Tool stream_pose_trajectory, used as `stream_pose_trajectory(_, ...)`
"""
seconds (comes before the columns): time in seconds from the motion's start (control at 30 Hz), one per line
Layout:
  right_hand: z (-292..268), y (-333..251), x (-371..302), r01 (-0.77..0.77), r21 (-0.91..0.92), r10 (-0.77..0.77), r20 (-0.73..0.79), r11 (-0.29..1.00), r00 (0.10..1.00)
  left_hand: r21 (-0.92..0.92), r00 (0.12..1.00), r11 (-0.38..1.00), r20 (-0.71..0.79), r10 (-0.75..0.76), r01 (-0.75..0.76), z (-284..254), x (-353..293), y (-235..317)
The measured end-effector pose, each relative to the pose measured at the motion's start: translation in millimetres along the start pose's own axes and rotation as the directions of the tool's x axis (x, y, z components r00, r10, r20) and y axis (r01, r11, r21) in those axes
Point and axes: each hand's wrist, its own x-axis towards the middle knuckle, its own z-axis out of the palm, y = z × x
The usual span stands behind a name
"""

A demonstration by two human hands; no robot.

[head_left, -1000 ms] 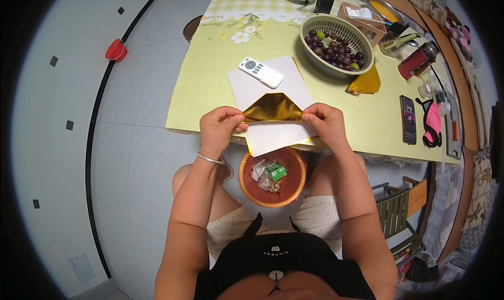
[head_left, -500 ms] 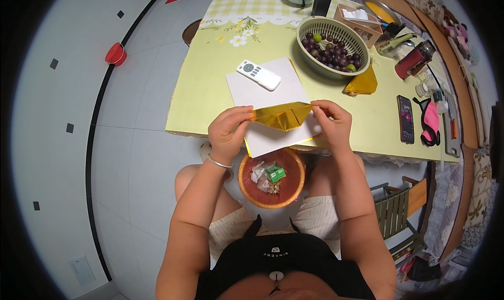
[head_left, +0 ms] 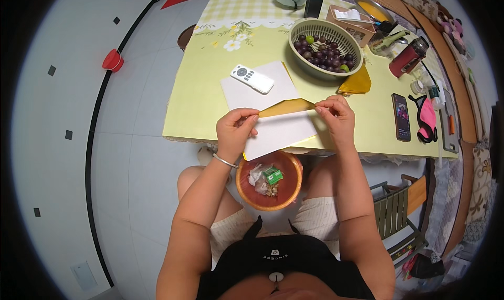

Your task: The person repeatedly folds a small rectangular piece of gold foil paper over a white card. They fold the foil in half, unfold it, and repeat the folding process multiple times, smoothing the creases with their fingers.

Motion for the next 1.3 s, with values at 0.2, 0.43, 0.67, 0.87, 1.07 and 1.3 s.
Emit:
stream_pose_trajectory(0.2,-5,8,-4,-0.105,0.058,0.096,0.145,0.993,0.985,-0.110,1.000,0.994,-0.020,-0.010,0.008,-1,9,-5)
stream_pose_trajectory(0.43,-13,15,4,-0.109,0.530,0.247,-0.198,0.841,0.948,-0.130,0.998,0.991,-0.057,-0.027,0.020,4,11,11)
stream_pose_trajectory(0.67,-45,52,44,0.059,0.732,0.481,-0.503,0.679,0.718,-0.109,0.997,0.991,0.007,-0.074,0.075,-1,8,-1)
stream_pose_trajectory(0.87,-42,65,53,-0.078,0.681,0.543,-0.503,0.728,0.673,-0.043,0.996,0.996,0.031,-0.078,0.080,-5,3,0)
stream_pose_trajectory(1.07,-31,57,51,-0.151,0.618,0.513,-0.463,0.771,0.723,0.004,0.998,0.999,0.062,-0.032,0.031,-13,-2,-5)
stream_pose_trajectory(1.3,-35,56,52,-0.311,0.560,0.541,-0.309,0.768,0.782,0.307,0.982,0.935,0.122,0.144,-0.176,-17,-11,6)
